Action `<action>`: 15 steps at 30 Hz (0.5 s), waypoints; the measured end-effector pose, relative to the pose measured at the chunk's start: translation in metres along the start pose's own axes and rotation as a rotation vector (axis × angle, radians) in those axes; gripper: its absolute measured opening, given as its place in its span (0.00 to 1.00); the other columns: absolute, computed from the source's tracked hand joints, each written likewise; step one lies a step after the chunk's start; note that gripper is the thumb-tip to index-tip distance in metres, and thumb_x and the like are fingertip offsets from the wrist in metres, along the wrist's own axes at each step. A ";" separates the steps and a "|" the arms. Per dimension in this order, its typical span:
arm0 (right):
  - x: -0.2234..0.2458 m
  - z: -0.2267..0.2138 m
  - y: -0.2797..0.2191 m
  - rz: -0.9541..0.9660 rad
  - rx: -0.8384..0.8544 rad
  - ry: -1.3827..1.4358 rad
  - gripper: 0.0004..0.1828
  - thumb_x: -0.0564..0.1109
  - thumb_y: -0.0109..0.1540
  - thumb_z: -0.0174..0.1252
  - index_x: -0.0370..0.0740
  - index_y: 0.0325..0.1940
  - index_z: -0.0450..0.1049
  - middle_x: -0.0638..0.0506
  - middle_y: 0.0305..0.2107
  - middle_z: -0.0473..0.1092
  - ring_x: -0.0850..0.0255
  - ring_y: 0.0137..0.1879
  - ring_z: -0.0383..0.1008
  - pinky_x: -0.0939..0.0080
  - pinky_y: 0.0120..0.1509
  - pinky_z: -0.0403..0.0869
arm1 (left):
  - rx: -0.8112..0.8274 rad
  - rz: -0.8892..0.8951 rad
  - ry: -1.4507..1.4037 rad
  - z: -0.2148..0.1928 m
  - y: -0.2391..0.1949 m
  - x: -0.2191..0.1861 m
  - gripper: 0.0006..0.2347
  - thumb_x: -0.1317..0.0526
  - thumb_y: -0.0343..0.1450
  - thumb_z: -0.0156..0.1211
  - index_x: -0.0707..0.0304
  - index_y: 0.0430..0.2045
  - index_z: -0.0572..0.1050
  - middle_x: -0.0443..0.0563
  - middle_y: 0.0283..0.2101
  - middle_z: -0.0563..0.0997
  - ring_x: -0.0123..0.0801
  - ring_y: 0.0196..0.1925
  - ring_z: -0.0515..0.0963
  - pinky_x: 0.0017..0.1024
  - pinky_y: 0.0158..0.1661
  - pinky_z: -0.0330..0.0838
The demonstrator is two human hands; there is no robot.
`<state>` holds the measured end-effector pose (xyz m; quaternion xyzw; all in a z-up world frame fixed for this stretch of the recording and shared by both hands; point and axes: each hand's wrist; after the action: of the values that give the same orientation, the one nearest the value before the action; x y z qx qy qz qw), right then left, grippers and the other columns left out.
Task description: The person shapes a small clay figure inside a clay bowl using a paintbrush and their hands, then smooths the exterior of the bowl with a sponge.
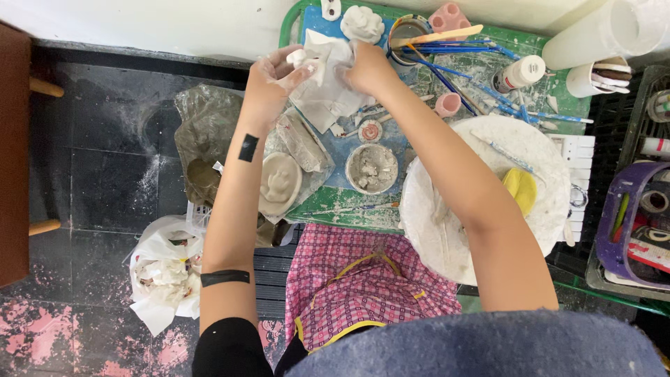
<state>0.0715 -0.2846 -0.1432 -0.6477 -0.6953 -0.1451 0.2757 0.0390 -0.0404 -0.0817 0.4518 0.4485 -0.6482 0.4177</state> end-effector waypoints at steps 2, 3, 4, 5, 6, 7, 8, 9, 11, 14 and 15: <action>0.007 0.000 -0.007 -0.055 -0.057 0.053 0.32 0.52 0.56 0.70 0.31 0.56 0.67 0.34 0.37 0.75 0.38 0.47 0.77 0.44 0.50 0.74 | -0.039 0.138 0.200 -0.001 0.003 0.005 0.26 0.67 0.68 0.74 0.75 0.61 0.70 0.57 0.46 0.87 0.31 0.46 0.85 0.24 0.47 0.79; 0.011 -0.001 -0.011 -0.082 -0.087 0.078 0.36 0.50 0.55 0.69 0.31 0.60 0.64 0.34 0.36 0.75 0.38 0.46 0.77 0.44 0.49 0.74 | -0.060 0.218 0.305 -0.001 0.005 0.005 0.29 0.67 0.67 0.76 0.74 0.61 0.68 0.58 0.45 0.87 0.31 0.46 0.86 0.25 0.47 0.79; 0.016 -0.002 -0.015 -0.082 -0.078 0.026 0.36 0.49 0.55 0.69 0.32 0.61 0.62 0.34 0.37 0.75 0.37 0.46 0.77 0.43 0.49 0.74 | -0.079 0.297 0.411 -0.001 0.006 0.005 0.31 0.67 0.65 0.78 0.74 0.61 0.67 0.58 0.44 0.87 0.32 0.45 0.86 0.25 0.47 0.80; 0.020 -0.003 -0.019 -0.082 -0.068 -0.026 0.37 0.48 0.56 0.68 0.33 0.62 0.60 0.34 0.37 0.75 0.37 0.47 0.77 0.42 0.49 0.74 | -0.064 0.309 0.452 -0.002 0.008 0.004 0.32 0.68 0.65 0.79 0.74 0.62 0.66 0.59 0.44 0.87 0.32 0.45 0.87 0.26 0.47 0.80; 0.023 -0.004 -0.022 -0.081 -0.060 -0.078 0.37 0.47 0.57 0.67 0.34 0.64 0.58 0.33 0.37 0.75 0.37 0.47 0.76 0.40 0.48 0.74 | -0.047 0.322 0.492 -0.004 0.011 0.002 0.33 0.68 0.64 0.79 0.74 0.63 0.65 0.59 0.44 0.87 0.32 0.45 0.87 0.26 0.47 0.80; 0.027 -0.005 -0.024 -0.072 -0.082 -0.114 0.34 0.47 0.60 0.66 0.35 0.64 0.58 0.34 0.38 0.75 0.37 0.47 0.77 0.40 0.48 0.74 | -0.031 0.334 0.533 -0.006 0.014 0.000 0.34 0.68 0.63 0.79 0.74 0.63 0.64 0.60 0.44 0.87 0.32 0.45 0.87 0.27 0.47 0.80; 0.030 -0.004 -0.027 -0.061 -0.101 -0.149 0.32 0.47 0.63 0.64 0.36 0.65 0.59 0.35 0.39 0.75 0.37 0.47 0.77 0.39 0.48 0.74 | -0.018 0.317 0.541 -0.009 0.015 -0.002 0.34 0.68 0.63 0.80 0.73 0.63 0.65 0.60 0.45 0.87 0.33 0.45 0.87 0.28 0.47 0.80; 0.032 -0.004 -0.030 -0.051 -0.121 -0.184 0.29 0.48 0.66 0.63 0.36 0.66 0.59 0.35 0.40 0.75 0.37 0.47 0.77 0.38 0.47 0.74 | -0.005 0.301 0.549 -0.011 0.017 -0.003 0.33 0.68 0.63 0.80 0.73 0.63 0.66 0.60 0.45 0.87 0.33 0.45 0.87 0.28 0.48 0.80; 0.035 -0.008 -0.032 -0.082 -0.174 -0.213 0.35 0.44 0.62 0.62 0.31 0.68 0.56 0.35 0.39 0.75 0.37 0.44 0.77 0.39 0.43 0.74 | 0.035 0.312 0.582 -0.016 0.023 -0.007 0.33 0.68 0.64 0.80 0.73 0.62 0.66 0.61 0.45 0.86 0.34 0.46 0.87 0.29 0.48 0.80; 0.036 -0.013 -0.035 -0.074 -0.168 -0.287 0.36 0.43 0.61 0.60 0.29 0.69 0.54 0.36 0.37 0.75 0.39 0.41 0.78 0.41 0.40 0.75 | 0.108 0.389 0.660 -0.021 0.027 -0.011 0.34 0.68 0.64 0.80 0.73 0.63 0.65 0.61 0.44 0.86 0.36 0.46 0.86 0.32 0.49 0.79; 0.035 -0.014 -0.036 -0.061 -0.152 -0.316 0.36 0.43 0.62 0.59 0.29 0.70 0.55 0.37 0.37 0.75 0.40 0.40 0.78 0.42 0.40 0.75 | 0.120 0.421 0.687 -0.021 0.026 -0.013 0.34 0.68 0.64 0.79 0.73 0.64 0.65 0.60 0.44 0.86 0.36 0.47 0.86 0.32 0.49 0.78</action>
<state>0.0388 -0.2681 -0.1062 -0.6600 -0.7364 -0.1017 0.1087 0.0714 -0.0245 -0.0785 0.7476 0.4212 -0.3850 0.3399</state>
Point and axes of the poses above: each hand's wrist, its own y-axis towards the middle knuckle, its own z-axis out of the palm, x = y × z
